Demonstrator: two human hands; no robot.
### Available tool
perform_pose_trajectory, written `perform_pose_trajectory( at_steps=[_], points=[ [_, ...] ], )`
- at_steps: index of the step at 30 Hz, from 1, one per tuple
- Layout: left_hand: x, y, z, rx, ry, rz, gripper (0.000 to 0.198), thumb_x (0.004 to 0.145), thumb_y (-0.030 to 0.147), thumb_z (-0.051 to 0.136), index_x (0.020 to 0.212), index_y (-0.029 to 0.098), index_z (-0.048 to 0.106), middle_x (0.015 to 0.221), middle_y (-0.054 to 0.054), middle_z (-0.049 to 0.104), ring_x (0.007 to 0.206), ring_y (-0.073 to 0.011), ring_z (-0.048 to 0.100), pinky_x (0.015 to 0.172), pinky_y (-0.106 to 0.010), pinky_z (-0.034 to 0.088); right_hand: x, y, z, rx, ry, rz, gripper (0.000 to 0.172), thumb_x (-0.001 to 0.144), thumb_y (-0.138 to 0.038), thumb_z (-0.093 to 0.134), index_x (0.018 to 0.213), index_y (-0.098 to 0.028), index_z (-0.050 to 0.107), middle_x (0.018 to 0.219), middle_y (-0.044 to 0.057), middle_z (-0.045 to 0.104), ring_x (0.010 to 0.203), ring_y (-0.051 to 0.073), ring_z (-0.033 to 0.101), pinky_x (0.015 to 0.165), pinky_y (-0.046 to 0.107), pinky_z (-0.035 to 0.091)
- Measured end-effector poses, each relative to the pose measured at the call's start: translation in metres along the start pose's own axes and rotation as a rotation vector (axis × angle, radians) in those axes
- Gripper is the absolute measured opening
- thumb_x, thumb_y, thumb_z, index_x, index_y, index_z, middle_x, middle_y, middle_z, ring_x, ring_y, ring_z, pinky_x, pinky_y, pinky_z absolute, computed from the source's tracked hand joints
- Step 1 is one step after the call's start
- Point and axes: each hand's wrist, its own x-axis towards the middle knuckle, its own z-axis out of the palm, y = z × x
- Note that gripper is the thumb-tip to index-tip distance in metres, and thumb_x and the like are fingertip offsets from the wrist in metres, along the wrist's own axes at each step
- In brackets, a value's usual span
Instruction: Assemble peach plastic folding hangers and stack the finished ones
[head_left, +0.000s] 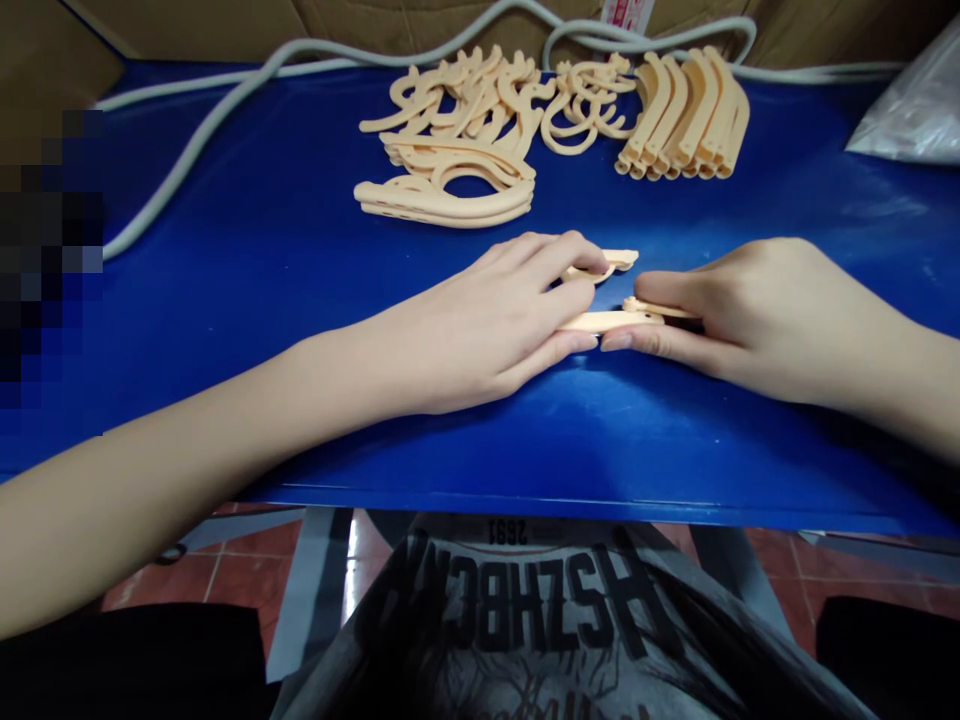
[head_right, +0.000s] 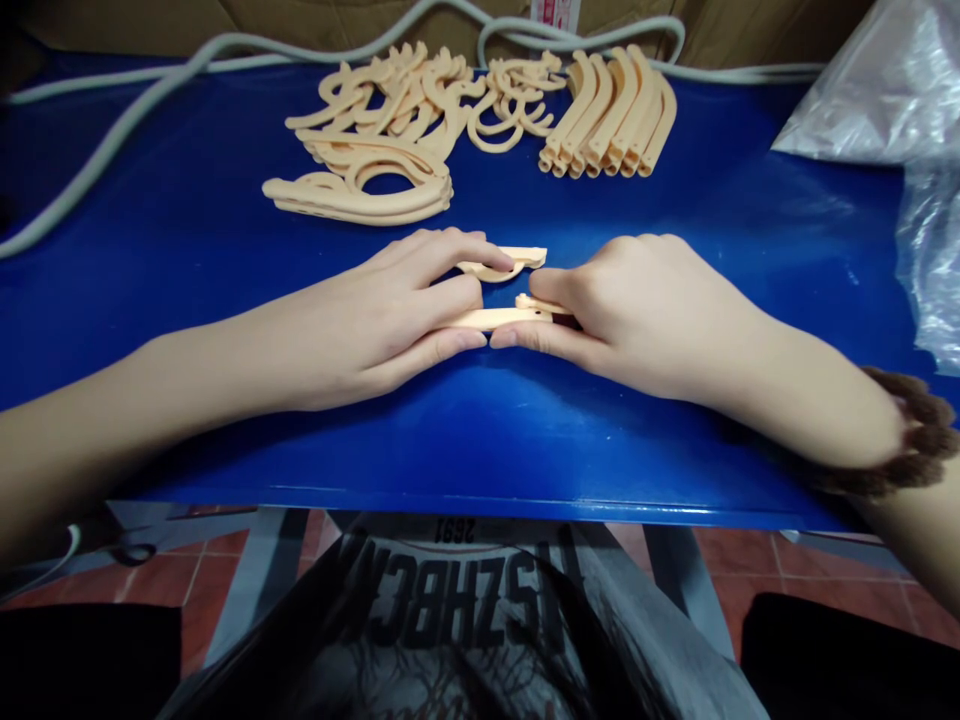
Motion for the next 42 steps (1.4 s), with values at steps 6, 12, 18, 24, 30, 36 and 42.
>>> perform_pose_trajectory(
  at_steps=[6,12,18,24,30,36,42],
  points=[
    [0.0000,0.0000,-0.0017,0.001,-0.007,0.005,0.042,0.124,0.040,0.038,0.134,0.017,0.071,0.171,-0.021,0.059,0.159,-0.0409,0.058,0.140,-0.065,0.043,-0.0020,0.0006,0.0001,0.000,0.030,-0.023,0.114,0.093,-0.099,-0.019,0.087,-0.023,0.066,0.067,0.001,0.047,0.056,0.015,0.027,0.064,0.036,0.021],
    [0.0005,0.0005,-0.0019,-0.032,-0.003,-0.015,0.039,0.124,0.040,0.041,0.135,0.019,0.072,0.174,-0.018,0.058,0.161,-0.0406,0.056,0.142,-0.064,0.041,-0.0003,0.0001,0.0012,-0.004,0.018,0.002,0.114,0.093,-0.103,-0.013,0.092,-0.024,0.070,0.067,-0.001,0.045,0.056,0.015,0.028,0.066,0.036,0.020],
    [-0.0002,0.0017,-0.0035,0.006,-0.010,-0.002,0.041,0.124,0.037,0.039,0.141,0.018,0.070,0.170,-0.020,0.060,0.155,-0.0401,0.061,0.136,-0.065,0.047,0.0003,-0.0007,0.0014,-0.049,-0.007,0.029,0.114,0.090,-0.102,-0.018,0.084,-0.024,0.065,0.066,0.002,0.046,0.054,0.016,0.032,0.063,0.036,0.022],
    [0.0005,-0.0001,-0.0013,-0.008,0.001,0.004,0.041,0.125,0.038,0.039,0.139,0.017,0.071,0.168,-0.020,0.060,0.155,-0.0392,0.060,0.137,-0.064,0.047,-0.0008,0.0012,0.0015,-0.054,0.044,0.017,0.108,0.091,-0.103,-0.014,0.079,-0.024,0.058,0.062,0.000,0.042,0.052,0.016,0.029,0.060,0.034,0.021],
    [0.0006,-0.0015,-0.0002,-0.057,0.023,-0.004,0.039,0.125,0.042,0.041,0.133,0.022,0.073,0.167,-0.016,0.062,0.156,-0.0387,0.059,0.139,-0.066,0.045,0.0010,-0.0004,-0.0008,-0.010,0.056,0.017,0.117,0.084,-0.103,-0.026,0.083,-0.024,0.061,0.061,0.000,0.040,0.052,0.015,0.028,0.060,0.034,0.019],
    [0.0005,-0.0024,0.0011,-0.091,0.057,-0.029,0.038,0.125,0.043,0.041,0.127,0.023,0.073,0.165,-0.014,0.063,0.153,-0.0360,0.061,0.139,-0.066,0.045,0.0020,0.0022,0.0013,0.010,0.106,0.047,0.110,0.086,-0.106,-0.020,0.081,-0.024,0.054,0.064,-0.001,0.041,0.055,0.013,0.028,0.062,0.034,0.020],
    [0.0005,-0.0043,0.0022,-0.103,0.080,-0.026,0.036,0.124,0.042,0.042,0.127,0.023,0.072,0.166,-0.014,0.061,0.158,-0.0366,0.059,0.141,-0.065,0.042,-0.0006,0.0034,0.0008,0.022,0.124,0.031,0.103,0.094,-0.106,-0.004,0.085,-0.023,0.056,0.067,-0.001,0.046,0.056,0.013,0.031,0.063,0.034,0.021]
  ],
)
